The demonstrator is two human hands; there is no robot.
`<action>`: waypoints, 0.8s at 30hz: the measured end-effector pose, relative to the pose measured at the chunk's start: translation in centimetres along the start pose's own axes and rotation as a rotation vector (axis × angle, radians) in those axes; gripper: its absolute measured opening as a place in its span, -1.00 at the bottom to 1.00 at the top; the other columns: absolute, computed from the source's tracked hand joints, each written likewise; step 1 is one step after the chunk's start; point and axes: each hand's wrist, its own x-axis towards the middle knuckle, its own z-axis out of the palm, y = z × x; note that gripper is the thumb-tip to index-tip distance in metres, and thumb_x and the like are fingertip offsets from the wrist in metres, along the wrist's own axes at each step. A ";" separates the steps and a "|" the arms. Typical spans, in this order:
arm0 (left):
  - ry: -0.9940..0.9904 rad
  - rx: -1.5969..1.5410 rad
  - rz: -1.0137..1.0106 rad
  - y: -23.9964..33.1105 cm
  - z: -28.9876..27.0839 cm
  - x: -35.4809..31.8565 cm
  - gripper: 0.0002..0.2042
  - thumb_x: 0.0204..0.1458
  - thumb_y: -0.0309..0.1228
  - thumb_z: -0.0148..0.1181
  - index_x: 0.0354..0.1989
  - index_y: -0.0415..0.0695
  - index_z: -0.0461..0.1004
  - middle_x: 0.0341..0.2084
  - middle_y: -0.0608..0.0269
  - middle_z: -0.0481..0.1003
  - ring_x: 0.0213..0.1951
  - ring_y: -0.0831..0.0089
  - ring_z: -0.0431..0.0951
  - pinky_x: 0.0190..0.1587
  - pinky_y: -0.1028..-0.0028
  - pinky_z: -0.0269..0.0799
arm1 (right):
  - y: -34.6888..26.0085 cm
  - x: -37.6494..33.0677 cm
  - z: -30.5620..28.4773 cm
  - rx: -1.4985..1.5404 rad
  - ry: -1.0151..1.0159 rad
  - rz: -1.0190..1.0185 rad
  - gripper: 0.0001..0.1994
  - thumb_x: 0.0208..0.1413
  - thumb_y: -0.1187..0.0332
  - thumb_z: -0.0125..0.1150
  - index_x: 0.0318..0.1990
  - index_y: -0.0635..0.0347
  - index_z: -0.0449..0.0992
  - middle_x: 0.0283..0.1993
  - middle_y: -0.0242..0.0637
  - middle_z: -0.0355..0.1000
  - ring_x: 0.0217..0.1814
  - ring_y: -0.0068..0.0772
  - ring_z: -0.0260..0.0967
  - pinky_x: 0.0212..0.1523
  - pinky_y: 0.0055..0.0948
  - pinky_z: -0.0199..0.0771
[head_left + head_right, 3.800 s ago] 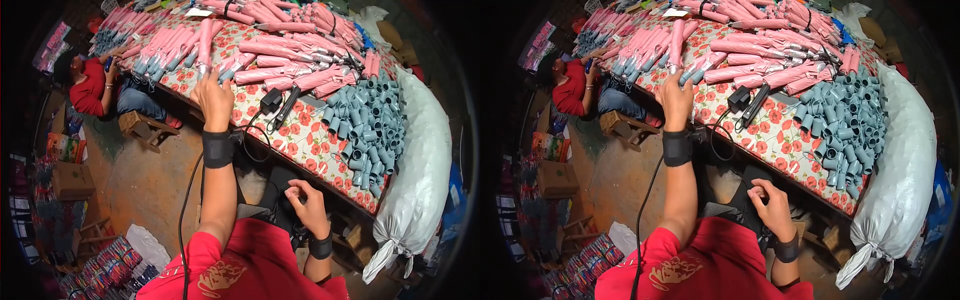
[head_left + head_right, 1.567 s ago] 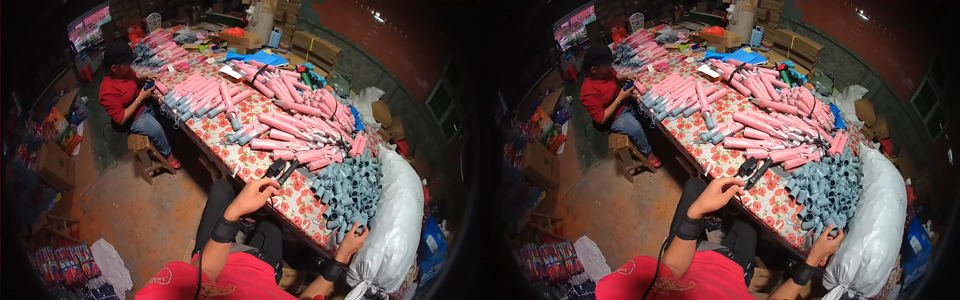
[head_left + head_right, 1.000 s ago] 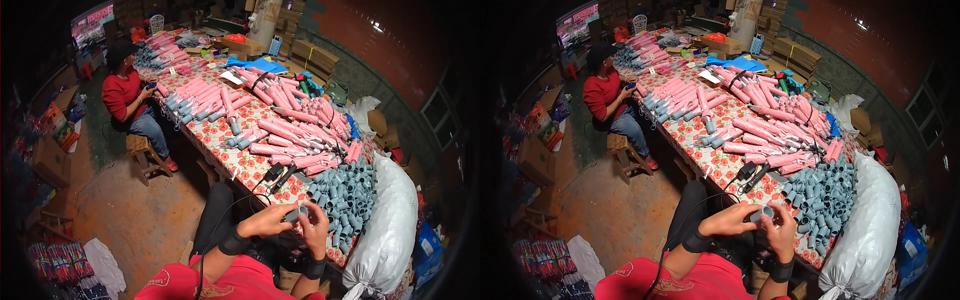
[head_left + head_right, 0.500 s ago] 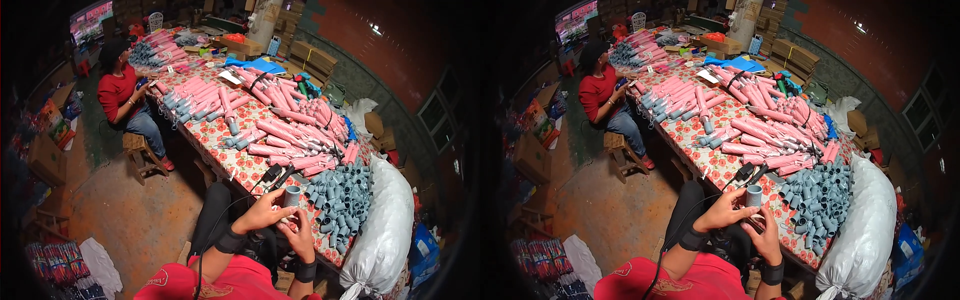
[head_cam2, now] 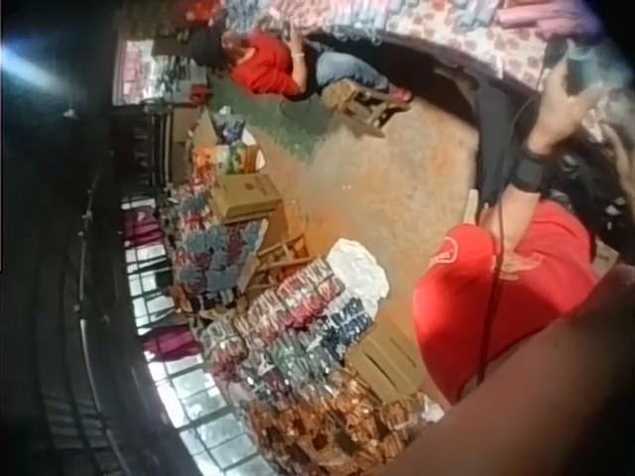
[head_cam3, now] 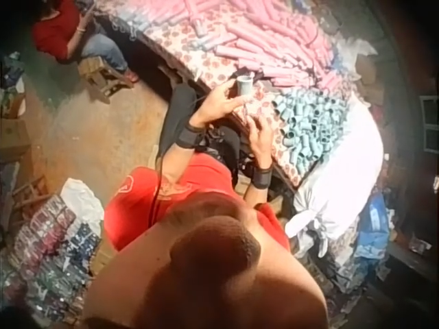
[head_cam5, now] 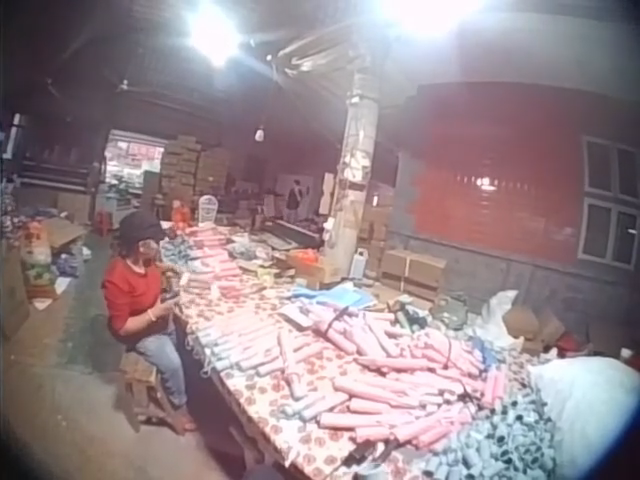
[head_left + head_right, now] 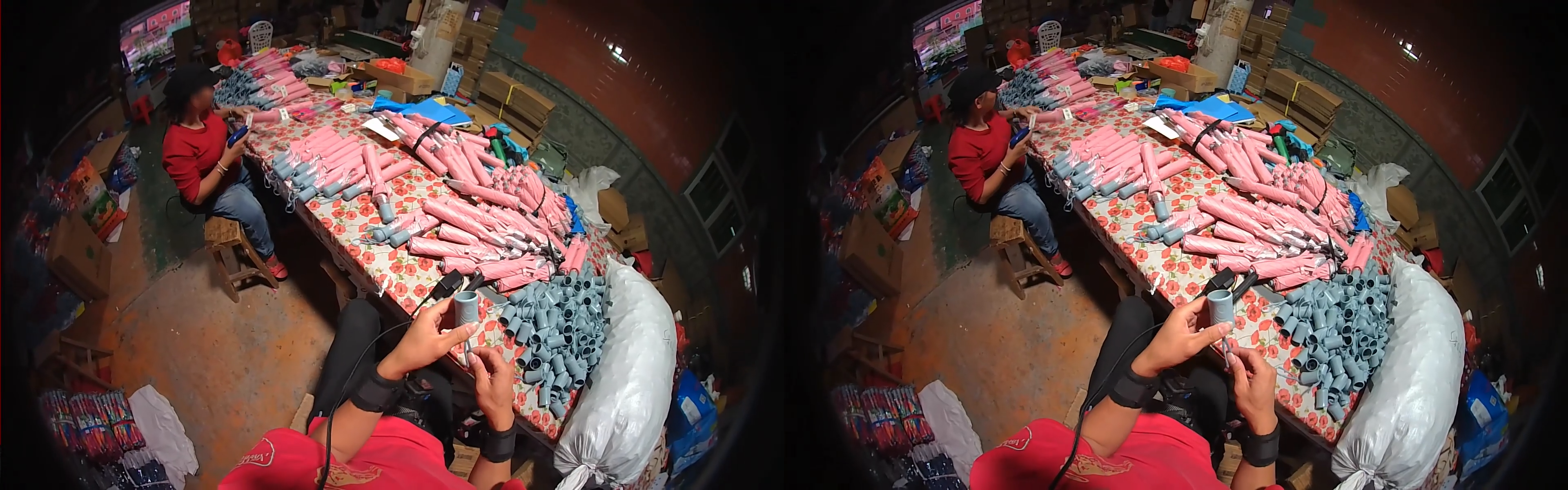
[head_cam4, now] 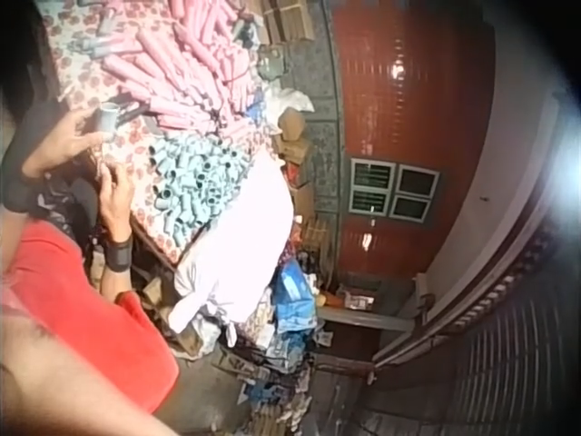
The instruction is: Assemble parts of an umbrella, including inserting the shaft and canopy into the handle mechanism.
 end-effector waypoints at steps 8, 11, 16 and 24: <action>0.072 0.116 0.009 -0.1 -0.1 -0.1 -0.76 0.18 -0.48 0.31 -0.02 -0.29 0.55 -0.27 0.27 0.60 -0.31 0.59 0.49 -0.21 0.61 0.44 | 1.1 0.0 -0.3 -0.114 0.050 -0.063 -0.96 0.20 0.53 0.23 -0.26 0.32 0.56 -0.40 -0.27 0.53 -0.49 -0.44 0.30 -0.42 -0.47 0.31; 0.078 0.110 -0.004 -0.1 -0.2 -0.2 -0.78 0.18 -0.50 0.30 -0.03 -0.30 0.57 -0.26 0.26 0.62 -0.30 0.61 0.50 -0.20 0.63 0.43 | 1.1 -0.1 -0.2 -0.123 0.062 -0.090 -0.96 0.18 0.54 0.23 -0.25 0.32 0.55 -0.42 -0.26 0.51 -0.51 -0.42 0.27 -0.44 -0.46 0.29; 0.175 -0.030 -0.067 -1.7 -1.7 0.2 -0.78 0.16 -0.46 0.34 -0.09 -0.31 0.57 -0.29 0.24 0.63 -0.32 0.59 0.52 -0.22 0.59 0.45 | 0.8 -0.1 -0.5 -0.223 0.084 -0.126 -0.94 0.18 0.54 0.22 -0.23 0.33 0.54 -0.47 -0.27 0.46 -0.52 -0.40 0.26 -0.43 -0.45 0.29; 0.152 0.018 -0.050 -2.6 -2.5 0.4 -0.76 0.20 -0.46 0.30 -0.04 -0.34 0.57 -0.24 0.18 0.64 -0.27 0.59 0.55 -0.17 0.64 0.44 | 1.0 0.0 -0.1 0.189 -0.046 0.018 -0.93 0.24 0.52 0.20 -0.19 0.35 0.52 -0.32 -0.31 0.45 -0.41 -0.48 0.29 -0.34 -0.52 0.31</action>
